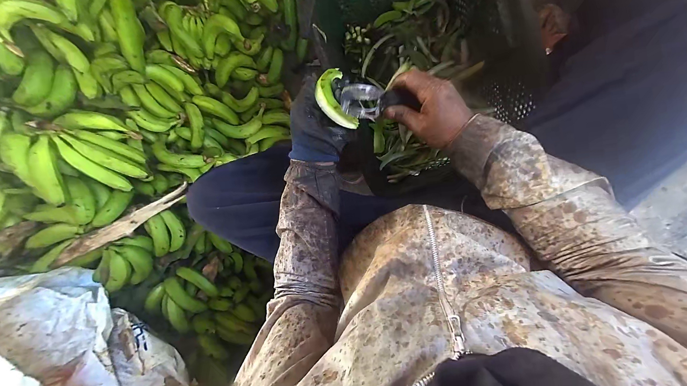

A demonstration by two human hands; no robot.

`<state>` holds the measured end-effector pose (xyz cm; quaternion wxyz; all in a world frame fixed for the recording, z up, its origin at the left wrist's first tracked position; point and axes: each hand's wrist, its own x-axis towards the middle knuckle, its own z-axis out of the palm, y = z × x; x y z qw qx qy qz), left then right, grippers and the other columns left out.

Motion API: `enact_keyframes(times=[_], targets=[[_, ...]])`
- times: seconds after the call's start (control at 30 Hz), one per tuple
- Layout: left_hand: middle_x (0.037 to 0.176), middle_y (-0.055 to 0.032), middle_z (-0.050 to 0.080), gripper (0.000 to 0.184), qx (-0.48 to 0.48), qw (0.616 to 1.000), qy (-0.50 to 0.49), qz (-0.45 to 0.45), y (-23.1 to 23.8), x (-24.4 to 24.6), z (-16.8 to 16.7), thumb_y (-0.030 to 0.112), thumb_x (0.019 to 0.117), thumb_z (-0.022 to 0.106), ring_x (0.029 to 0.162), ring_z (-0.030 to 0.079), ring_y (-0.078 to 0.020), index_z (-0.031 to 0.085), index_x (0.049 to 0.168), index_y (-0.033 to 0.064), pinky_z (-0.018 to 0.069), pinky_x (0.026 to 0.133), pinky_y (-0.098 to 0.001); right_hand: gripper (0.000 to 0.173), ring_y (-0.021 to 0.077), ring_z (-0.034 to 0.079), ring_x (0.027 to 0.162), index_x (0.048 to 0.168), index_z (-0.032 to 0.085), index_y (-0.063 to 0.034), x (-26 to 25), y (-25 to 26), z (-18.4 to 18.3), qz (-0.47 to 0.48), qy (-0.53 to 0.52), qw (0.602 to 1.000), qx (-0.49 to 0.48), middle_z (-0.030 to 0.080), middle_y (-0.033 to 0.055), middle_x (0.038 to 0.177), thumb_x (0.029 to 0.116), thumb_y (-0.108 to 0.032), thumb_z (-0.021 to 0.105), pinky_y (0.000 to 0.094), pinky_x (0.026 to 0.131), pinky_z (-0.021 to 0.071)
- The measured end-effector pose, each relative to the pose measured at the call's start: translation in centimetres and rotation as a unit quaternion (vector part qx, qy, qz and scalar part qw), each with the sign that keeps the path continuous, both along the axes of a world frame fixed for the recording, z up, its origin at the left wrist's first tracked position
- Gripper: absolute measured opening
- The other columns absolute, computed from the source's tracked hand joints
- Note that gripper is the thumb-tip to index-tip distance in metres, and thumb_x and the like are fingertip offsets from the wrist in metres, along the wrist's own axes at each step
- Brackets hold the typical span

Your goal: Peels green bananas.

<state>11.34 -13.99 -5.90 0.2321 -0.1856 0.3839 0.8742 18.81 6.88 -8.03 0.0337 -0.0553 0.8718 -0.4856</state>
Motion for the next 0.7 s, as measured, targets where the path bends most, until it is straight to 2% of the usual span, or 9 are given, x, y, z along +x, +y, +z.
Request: enact_keyframes(times=[0.1, 0.17, 0.27, 0.33, 0.47, 0.53, 0.6, 0.67, 0.7], targets=[[0.082, -0.0095, 0.062, 0.041, -0.015, 1.000, 0.006, -0.021, 0.1, 0.2, -0.1, 0.034, 0.1102, 0.028, 0.071, 0.064, -0.0194, 0.056, 0.102, 0.0064, 0.0593, 0.067, -0.0365, 0.043, 0.0378, 0.062, 0.123, 0.129, 0.065, -0.0052, 0.6, -0.8, 0.1, 0.056, 0.034, 0.996, 0.058, 0.066, 0.0191, 0.130, 0.1013, -0.038, 0.064, 0.0612, 0.103, 0.0453], [0.087, -0.0095, 0.065, 0.036, -0.069, 0.997, 0.022, -0.035, 1.0, 1.3, 0.6, 0.030, 0.1107, 0.031, 0.077, 0.066, -0.0192, 0.058, 0.107, 0.0067, 0.0599, 0.070, -0.0384, 0.042, 0.0367, 0.064, 0.122, 0.131, 0.064, -0.0064, 0.2, -1.2, 0.2, 0.054, 0.023, 0.995, 0.076, 0.067, 0.0178, 0.130, 0.1044, -0.039, 0.058, 0.0605, 0.101, 0.0469], [0.096, -0.0112, 0.067, 0.031, -0.073, 0.994, 0.069, -0.038, 2.6, 2.7, 0.8, 0.022, 0.1097, 0.034, 0.087, 0.067, -0.0205, 0.058, 0.114, 0.0042, 0.0598, 0.078, -0.0402, 0.042, 0.0332, 0.068, 0.114, 0.128, 0.063, -0.0050, -0.9, -1.2, 0.4, 0.007, -0.025, 0.999, 0.047, 0.068, 0.0176, 0.124, 0.1076, -0.039, 0.051, 0.0556, 0.099, 0.0520], [0.104, -0.0105, 0.067, 0.032, -0.071, 0.991, 0.108, -0.041, 2.8, 3.9, 0.6, 0.021, 0.1110, 0.034, 0.091, 0.068, -0.0185, 0.055, 0.129, 0.0051, 0.0608, 0.081, -0.0373, 0.042, 0.0321, 0.068, 0.109, 0.127, 0.061, -0.0036, -1.7, -0.7, 0.8, -0.040, -0.082, 0.996, 0.021, 0.068, 0.0187, 0.118, 0.1092, -0.039, 0.048, 0.0526, 0.098, 0.0520], [0.088, -0.0088, 0.064, 0.037, -0.057, 0.984, 0.148, -0.085, 1.8, 5.1, 0.1, 0.027, 0.1087, 0.029, 0.071, 0.064, -0.0190, 0.052, 0.131, 0.0083, 0.0588, 0.064, -0.0359, 0.045, 0.0337, 0.068, 0.110, 0.128, 0.062, -0.0041, -2.6, 1.2, 0.6, -0.116, -0.160, 0.980, 0.030, 0.070, 0.0198, 0.116, 0.1103, -0.042, 0.044, 0.0535, 0.099, 0.0502], [0.085, -0.0085, 0.064, 0.039, -0.127, 0.978, 0.151, -0.063, 1.7, 5.0, 0.3, 0.032, 0.1115, 0.029, 0.067, 0.064, -0.0188, 0.054, 0.128, 0.0079, 0.0587, 0.059, -0.0352, 0.044, 0.0309, 0.068, 0.107, 0.127, 0.062, -0.0041, -2.0, 1.2, 0.4, -0.105, -0.133, 0.985, 0.018, 0.070, 0.0182, 0.114, 0.1099, -0.041, 0.046, 0.0506, 0.097, 0.0512], [0.087, -0.0061, 0.067, 0.039, -0.256, 0.945, 0.198, -0.050, 1.5, 4.5, 0.0, 0.032, 0.1116, 0.033, 0.069, 0.066, -0.0153, 0.058, 0.125, 0.0055, 0.0594, 0.060, -0.0333, 0.043, 0.0289, 0.069, 0.106, 0.127, 0.063, -0.0037, -1.4, 0.6, 0.3, -0.065, -0.074, 0.995, -0.002, 0.070, 0.0169, 0.115, 0.1082, -0.040, 0.050, 0.0492, 0.098, 0.0527], [0.095, -0.0056, 0.068, 0.044, -0.385, 0.877, 0.278, -0.064, 1.1, 4.0, -0.8, 0.031, 0.1107, 0.033, 0.078, 0.067, -0.0136, 0.061, 0.126, 0.0011, 0.0607, 0.070, -0.0355, 0.044, 0.0295, 0.070, 0.107, 0.126, 0.066, -0.0047, -1.3, 0.1, 0.3, -0.037, -0.049, 0.998, 0.005, 0.071, 0.0164, 0.115, 0.1058, -0.043, 0.054, 0.0514, 0.098, 0.0537], [0.095, -0.0058, 0.069, 0.045, -0.423, 0.850, 0.306, -0.066, 1.1, 4.2, -1.0, 0.031, 0.1104, 0.033, 0.078, 0.067, -0.0134, 0.064, 0.122, 0.0002, 0.0605, 0.069, -0.0362, 0.045, 0.0316, 0.069, 0.107, 0.125, 0.065, -0.0055, -1.2, 0.1, 0.5, -0.036, -0.076, 0.996, 0.030, 0.071, 0.0171, 0.115, 0.1056, -0.045, 0.054, 0.0538, 0.096, 0.0537]])
